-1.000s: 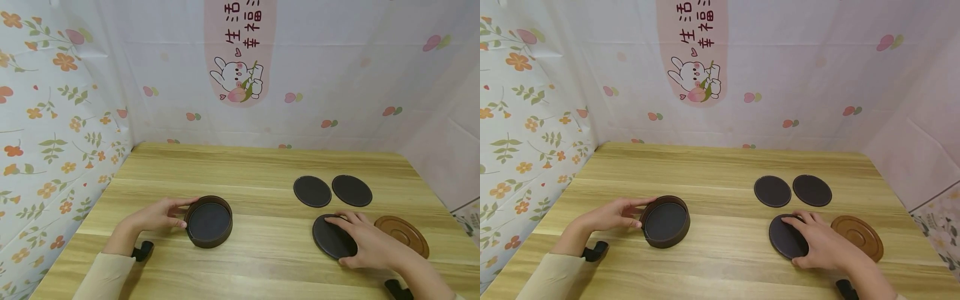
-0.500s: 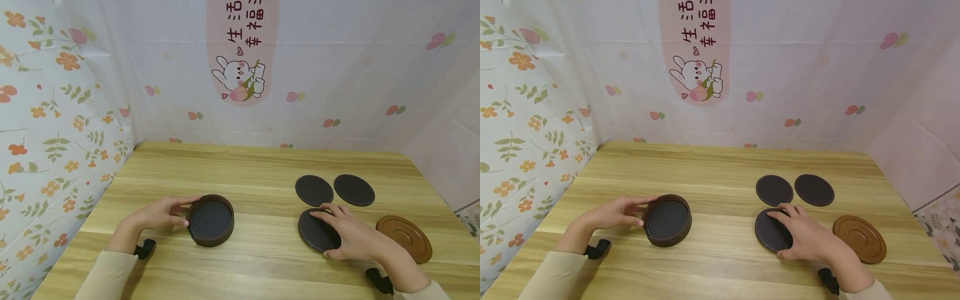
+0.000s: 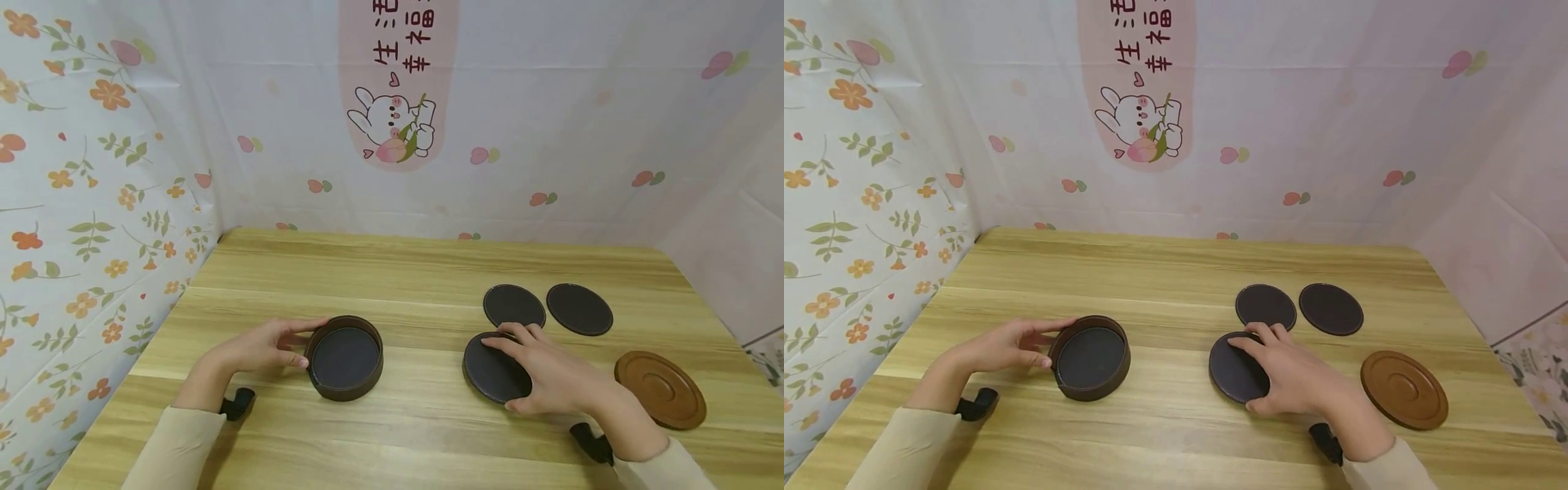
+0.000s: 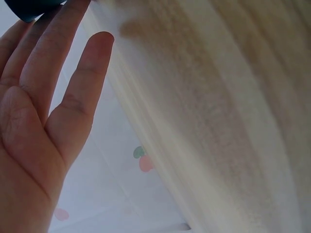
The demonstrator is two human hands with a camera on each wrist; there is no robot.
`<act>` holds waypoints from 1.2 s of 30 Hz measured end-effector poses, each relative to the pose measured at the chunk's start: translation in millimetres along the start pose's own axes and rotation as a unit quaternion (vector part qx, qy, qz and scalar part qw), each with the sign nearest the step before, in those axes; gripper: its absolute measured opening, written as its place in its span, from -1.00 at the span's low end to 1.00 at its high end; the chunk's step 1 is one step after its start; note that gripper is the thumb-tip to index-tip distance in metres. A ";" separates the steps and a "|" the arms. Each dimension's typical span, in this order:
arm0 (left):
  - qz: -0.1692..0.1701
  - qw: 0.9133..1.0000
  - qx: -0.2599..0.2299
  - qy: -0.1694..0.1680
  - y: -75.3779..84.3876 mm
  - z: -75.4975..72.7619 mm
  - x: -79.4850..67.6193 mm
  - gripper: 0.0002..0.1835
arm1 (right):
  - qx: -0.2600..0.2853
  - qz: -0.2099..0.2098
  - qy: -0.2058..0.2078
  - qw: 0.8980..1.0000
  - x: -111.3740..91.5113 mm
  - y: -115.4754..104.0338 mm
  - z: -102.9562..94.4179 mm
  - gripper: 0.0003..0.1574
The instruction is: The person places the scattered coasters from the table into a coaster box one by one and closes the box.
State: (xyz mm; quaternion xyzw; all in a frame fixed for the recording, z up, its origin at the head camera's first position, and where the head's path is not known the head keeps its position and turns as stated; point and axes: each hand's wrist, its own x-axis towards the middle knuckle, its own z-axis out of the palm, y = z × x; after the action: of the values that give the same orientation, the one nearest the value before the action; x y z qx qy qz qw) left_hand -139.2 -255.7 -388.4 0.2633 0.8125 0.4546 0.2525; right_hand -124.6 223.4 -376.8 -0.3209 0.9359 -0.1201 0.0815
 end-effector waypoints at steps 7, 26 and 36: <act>-0.006 1.000 0.000 -0.003 1.0 -0.4 0.3 -0.19 | 0.014 -0.010 -0.010 1.000 11.4 -11.4 1.9 0.12; -0.006 1.000 -0.004 -0.007 1.0 -0.9 -0.6 -0.18 | 0.045 -0.035 0.000 0.998 45.8 -43.2 0.8 0.12; -0.002 1.000 -0.002 -0.005 -0.5 -1.6 0.5 -0.18 | 0.058 -0.060 0.004 0.996 64.6 -62.3 1.3 0.10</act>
State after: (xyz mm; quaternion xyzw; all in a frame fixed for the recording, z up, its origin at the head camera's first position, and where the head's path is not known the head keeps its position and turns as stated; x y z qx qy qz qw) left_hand -140.7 -256.5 -388.1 0.2633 0.8107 0.4547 0.2582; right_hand -138.5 135.4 -365.7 -0.3712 0.9065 -0.1801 0.0891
